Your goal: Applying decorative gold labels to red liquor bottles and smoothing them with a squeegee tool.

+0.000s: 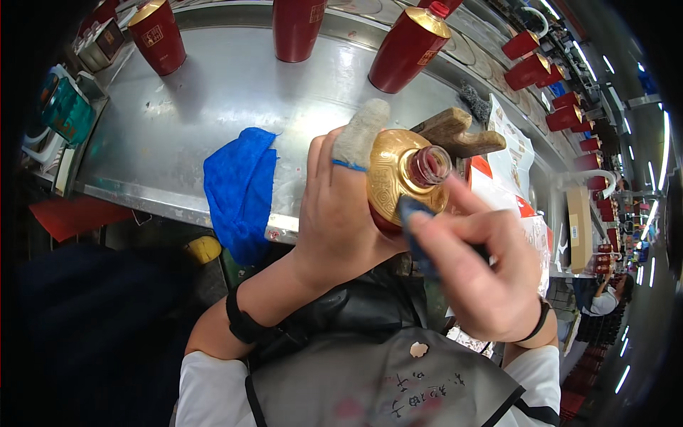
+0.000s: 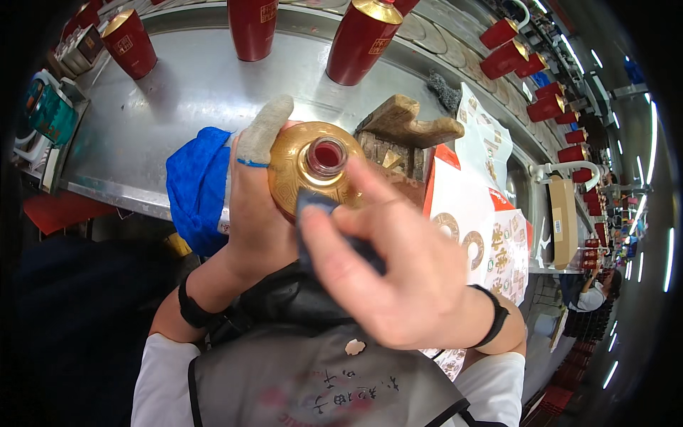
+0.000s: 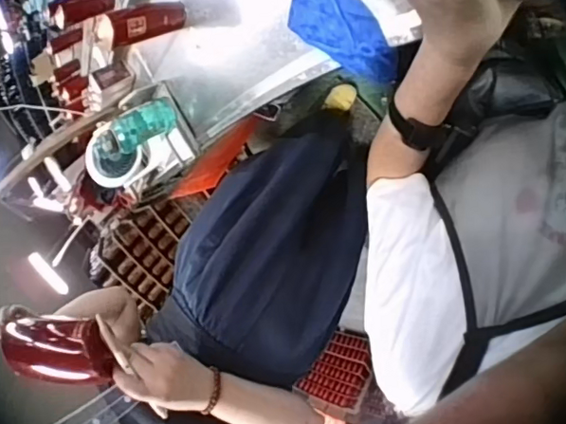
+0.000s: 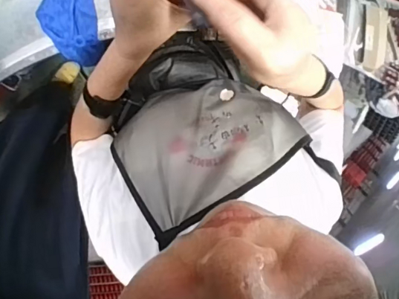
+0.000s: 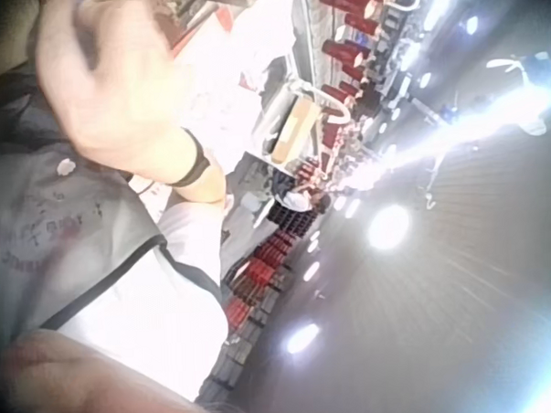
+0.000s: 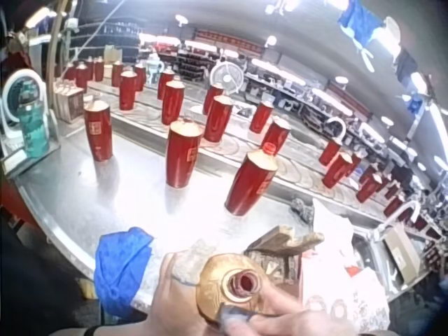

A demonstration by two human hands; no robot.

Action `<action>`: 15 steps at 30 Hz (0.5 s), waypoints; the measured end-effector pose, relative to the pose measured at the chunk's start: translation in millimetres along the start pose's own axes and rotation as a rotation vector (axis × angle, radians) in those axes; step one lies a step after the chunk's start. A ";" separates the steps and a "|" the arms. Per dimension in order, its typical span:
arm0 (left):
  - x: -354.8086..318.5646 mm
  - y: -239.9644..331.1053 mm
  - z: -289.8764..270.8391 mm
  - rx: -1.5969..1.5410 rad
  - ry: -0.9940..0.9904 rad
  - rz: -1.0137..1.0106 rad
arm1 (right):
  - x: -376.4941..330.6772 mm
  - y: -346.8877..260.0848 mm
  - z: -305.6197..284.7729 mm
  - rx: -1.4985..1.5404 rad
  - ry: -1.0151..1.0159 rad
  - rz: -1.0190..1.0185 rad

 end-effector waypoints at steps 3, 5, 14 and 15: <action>0.3 -0.1 0.0 -0.009 -0.002 -0.003 | 0.4 -6.1 3.2 0.080 -0.052 -0.056; -0.6 3.6 -1.9 0.041 -0.006 0.026 | 1.5 -2.4 -3.0 0.139 -0.001 -0.025; -4.8 1.2 -1.5 0.003 0.043 0.003 | -1.2 9.3 -7.1 0.210 0.100 0.013; -5.3 1.5 -0.2 -0.024 0.047 -0.002 | -2.3 17.4 -3.6 0.165 0.070 0.083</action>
Point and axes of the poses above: each hand's wrist, its own x-axis towards the middle knuckle, its own z-axis out of the palm, y = z × x, the point moved 10 cm from there along x, towards the middle knuckle, and after that the axes turned 8 degrees about -x, right-handed, at the moved point
